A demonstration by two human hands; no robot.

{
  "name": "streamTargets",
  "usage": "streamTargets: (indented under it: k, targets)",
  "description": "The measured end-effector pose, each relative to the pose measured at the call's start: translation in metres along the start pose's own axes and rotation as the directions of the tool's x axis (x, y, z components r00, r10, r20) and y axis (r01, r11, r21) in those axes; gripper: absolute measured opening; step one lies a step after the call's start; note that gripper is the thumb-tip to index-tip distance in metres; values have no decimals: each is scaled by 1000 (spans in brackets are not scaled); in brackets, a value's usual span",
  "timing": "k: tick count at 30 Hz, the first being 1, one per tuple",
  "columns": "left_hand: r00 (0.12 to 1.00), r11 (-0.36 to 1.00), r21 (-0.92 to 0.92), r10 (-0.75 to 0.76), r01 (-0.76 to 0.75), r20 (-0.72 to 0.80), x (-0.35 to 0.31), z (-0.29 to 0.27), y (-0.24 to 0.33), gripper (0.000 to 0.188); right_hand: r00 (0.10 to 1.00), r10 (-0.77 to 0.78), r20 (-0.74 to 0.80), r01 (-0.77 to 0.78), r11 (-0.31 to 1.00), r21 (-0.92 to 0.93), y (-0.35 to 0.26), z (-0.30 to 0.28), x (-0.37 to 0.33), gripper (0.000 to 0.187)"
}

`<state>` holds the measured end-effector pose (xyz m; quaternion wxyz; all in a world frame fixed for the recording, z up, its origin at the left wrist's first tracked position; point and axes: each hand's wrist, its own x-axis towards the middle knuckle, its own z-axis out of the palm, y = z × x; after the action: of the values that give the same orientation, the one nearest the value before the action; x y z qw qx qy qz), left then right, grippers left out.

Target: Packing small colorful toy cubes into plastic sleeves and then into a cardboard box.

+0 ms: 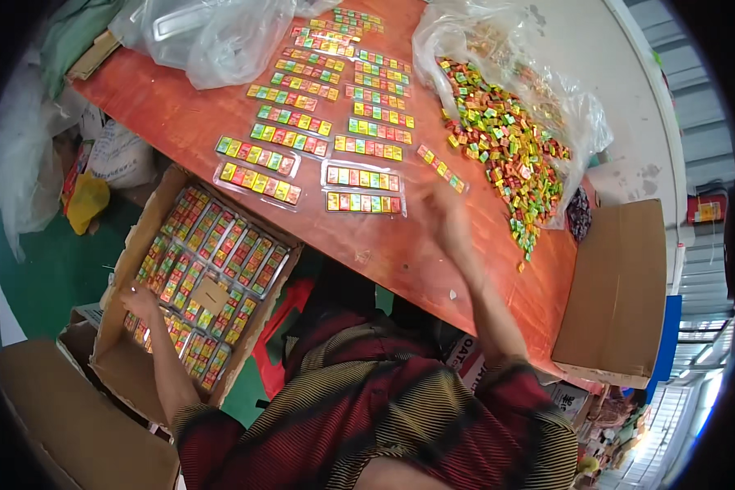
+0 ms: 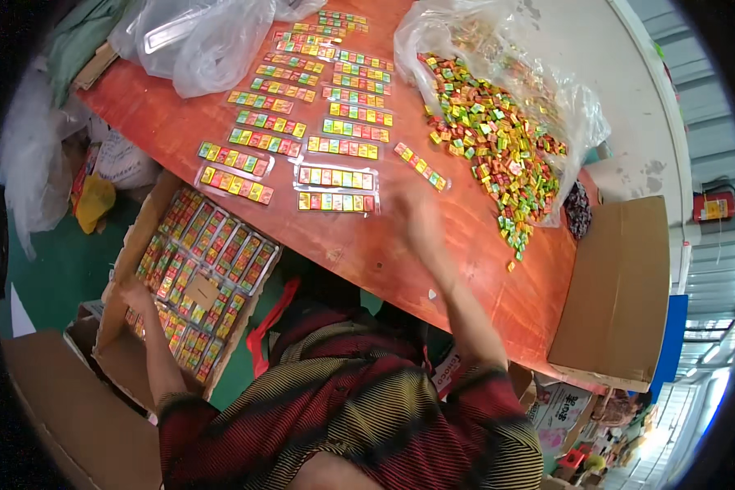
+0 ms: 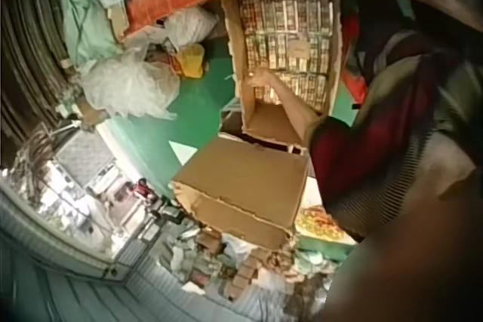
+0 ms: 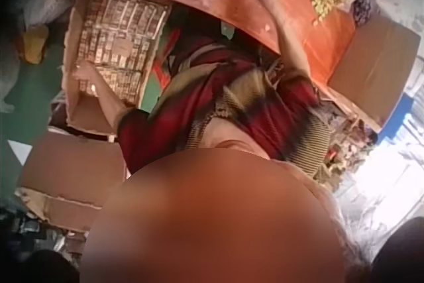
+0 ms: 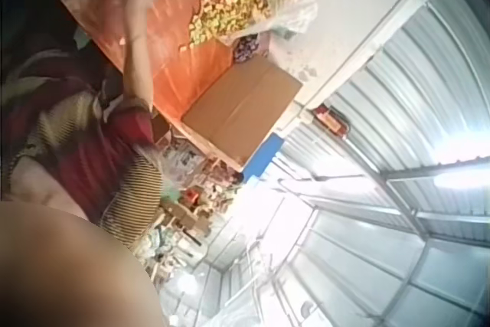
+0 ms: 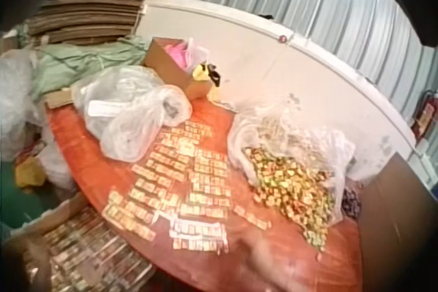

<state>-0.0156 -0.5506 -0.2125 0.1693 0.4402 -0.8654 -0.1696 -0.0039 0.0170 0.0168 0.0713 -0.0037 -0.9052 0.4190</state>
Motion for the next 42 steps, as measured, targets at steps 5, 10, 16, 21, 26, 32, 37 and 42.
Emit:
streamTargets:
  k: [5,10,16,21,26,32,37,42]
  targets:
    - [889,728,-512,392,-456,-235,-74,-97,112,33,939,-181,-293,-95,682,-725,42,-38,49,27]
    - [368,169,-722,921,-671,-127,-191,-167,253,33,967,2,-254,-147,820,-553,61,-35,49,14]
    - [-11,39,-432,994,-901,113,-249,-116,327,55,978,1,-209,-60,959,-277,73,-41,44,17]
    - [-114,-43,-487,986,-872,119,-256,-115,321,56,980,195,-26,-196,980,-39,54,-57,35,19]
    - [-189,-156,-540,982,-827,5,-259,-119,304,51,982,71,176,-76,997,24,14,-19,34,17]
    - [338,272,-531,941,-802,-29,-271,-162,257,24,950,162,268,-147,986,-76,-14,15,30,17]
    - [331,702,-612,517,364,790,-285,-169,245,26,980,-155,122,185,934,-304,-7,27,30,18]
    - [317,572,-510,408,642,856,-284,-167,249,29,965,55,255,5,973,-231,-27,26,23,19]
